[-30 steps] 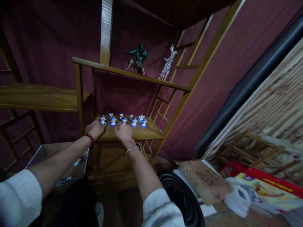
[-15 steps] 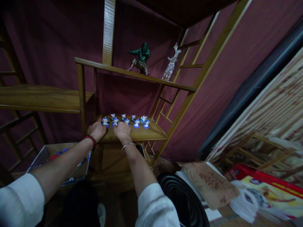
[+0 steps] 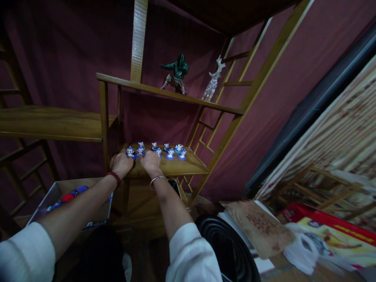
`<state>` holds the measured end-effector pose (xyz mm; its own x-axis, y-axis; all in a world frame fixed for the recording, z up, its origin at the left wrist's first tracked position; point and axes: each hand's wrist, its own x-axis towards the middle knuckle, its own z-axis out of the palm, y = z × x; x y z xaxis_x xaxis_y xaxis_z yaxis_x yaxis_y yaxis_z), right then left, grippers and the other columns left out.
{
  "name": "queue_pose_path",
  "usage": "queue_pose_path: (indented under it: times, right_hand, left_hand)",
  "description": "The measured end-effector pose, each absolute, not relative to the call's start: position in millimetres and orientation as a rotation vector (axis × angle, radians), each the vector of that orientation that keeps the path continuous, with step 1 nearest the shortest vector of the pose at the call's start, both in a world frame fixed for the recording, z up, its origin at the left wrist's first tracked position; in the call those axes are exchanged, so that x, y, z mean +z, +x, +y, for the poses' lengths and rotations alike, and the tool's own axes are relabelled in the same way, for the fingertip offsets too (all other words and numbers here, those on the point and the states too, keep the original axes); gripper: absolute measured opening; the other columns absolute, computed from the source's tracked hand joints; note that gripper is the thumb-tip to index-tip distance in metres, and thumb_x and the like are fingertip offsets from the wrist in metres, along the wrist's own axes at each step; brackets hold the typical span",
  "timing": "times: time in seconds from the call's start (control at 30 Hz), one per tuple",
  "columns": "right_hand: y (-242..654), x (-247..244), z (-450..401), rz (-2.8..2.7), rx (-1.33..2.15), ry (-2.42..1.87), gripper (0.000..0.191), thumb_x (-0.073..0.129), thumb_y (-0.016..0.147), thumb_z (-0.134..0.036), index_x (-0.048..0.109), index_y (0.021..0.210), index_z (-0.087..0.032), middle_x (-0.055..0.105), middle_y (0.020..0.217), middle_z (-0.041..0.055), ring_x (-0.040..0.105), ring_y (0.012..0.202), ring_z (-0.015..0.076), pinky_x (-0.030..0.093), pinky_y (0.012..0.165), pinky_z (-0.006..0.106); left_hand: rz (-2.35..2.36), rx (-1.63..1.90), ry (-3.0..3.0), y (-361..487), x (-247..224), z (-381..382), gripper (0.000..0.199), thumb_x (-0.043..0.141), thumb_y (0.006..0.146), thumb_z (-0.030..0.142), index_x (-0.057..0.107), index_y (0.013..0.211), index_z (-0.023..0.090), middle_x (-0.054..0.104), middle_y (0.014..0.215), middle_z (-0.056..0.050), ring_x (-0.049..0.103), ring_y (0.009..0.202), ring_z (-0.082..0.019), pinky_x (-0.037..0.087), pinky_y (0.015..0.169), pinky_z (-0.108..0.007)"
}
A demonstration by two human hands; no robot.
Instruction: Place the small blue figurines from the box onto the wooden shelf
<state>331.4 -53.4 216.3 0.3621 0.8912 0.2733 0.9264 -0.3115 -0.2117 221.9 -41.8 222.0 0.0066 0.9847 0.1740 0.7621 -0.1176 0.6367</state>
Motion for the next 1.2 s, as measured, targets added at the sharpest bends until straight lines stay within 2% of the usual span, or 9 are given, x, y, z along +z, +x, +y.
queue_pose_path:
  times: [0.5,0.73,0.83,1.0,1.1,1.2]
  right_hand:
    - [330,217,-55,-1.627,-0.152,-2.238,0.032,0.044,0.08,-0.045,0.062,0.091,-0.022,0.066,0.09,0.0082,0.06,0.086,0.0205,0.043,0.07,0.028]
    - [349,216,-80,-1.343,-0.261,-2.081,0.029,0.037,0.084,-0.04,0.054,0.103,-0.025,0.064,0.077,0.0013,0.059,0.076,0.0163,0.04,0.068,0.026]
    - [367,213,-87,-1.216,-0.337,-1.994,0.029,0.044,0.081,-0.035,0.049,0.106,-0.021,0.062,0.083,0.0018,0.056,0.083,0.0163,0.04,0.073,0.026]
    - [378,209,-84,-1.195,-0.333,-2.065,0.037,0.053,0.074,-0.031,0.049,0.109,-0.017,0.056,0.105,0.0086,0.05,0.099,0.0198,0.038,0.083,0.029]
    - [375,211,-83,-1.233,-0.259,-2.165,0.043,0.053,0.074,-0.033,0.045,0.115,-0.02,0.055,0.109,0.0084,0.05,0.101,0.0209,0.04,0.082,0.03]
    - [373,215,-82,-1.259,-0.169,-2.248,0.041,0.051,0.076,-0.035,0.046,0.114,-0.022,0.058,0.107,0.0076,0.053,0.098,0.0207,0.041,0.079,0.03]
  left_hand:
    - [1.772,0.903,1.982,221,217,-40,0.032,0.043,0.073,0.024,0.057,0.101,0.017,0.065,0.096,-0.014,0.057,0.096,-0.028,0.042,0.079,-0.034]
    - [1.794,0.884,2.024,222,217,-42,0.032,0.04,0.075,0.028,0.058,0.099,0.016,0.065,0.095,-0.015,0.057,0.095,-0.029,0.042,0.078,-0.036]
    - [1.793,0.881,2.025,222,218,-42,0.033,0.04,0.075,0.029,0.058,0.1,0.017,0.065,0.095,-0.015,0.057,0.095,-0.029,0.042,0.078,-0.036]
    - [1.815,0.861,2.03,222,219,-44,0.033,0.041,0.073,0.027,0.058,0.1,0.017,0.065,0.096,-0.014,0.057,0.095,-0.029,0.042,0.078,-0.036]
    - [1.806,0.855,2.031,221,220,-45,0.033,0.041,0.073,0.027,0.058,0.1,0.017,0.065,0.096,-0.013,0.057,0.095,-0.029,0.042,0.078,-0.035]
    - [1.8,0.866,2.025,221,220,-45,0.034,0.042,0.073,0.027,0.058,0.101,0.017,0.065,0.096,-0.013,0.057,0.095,-0.029,0.042,0.078,-0.035]
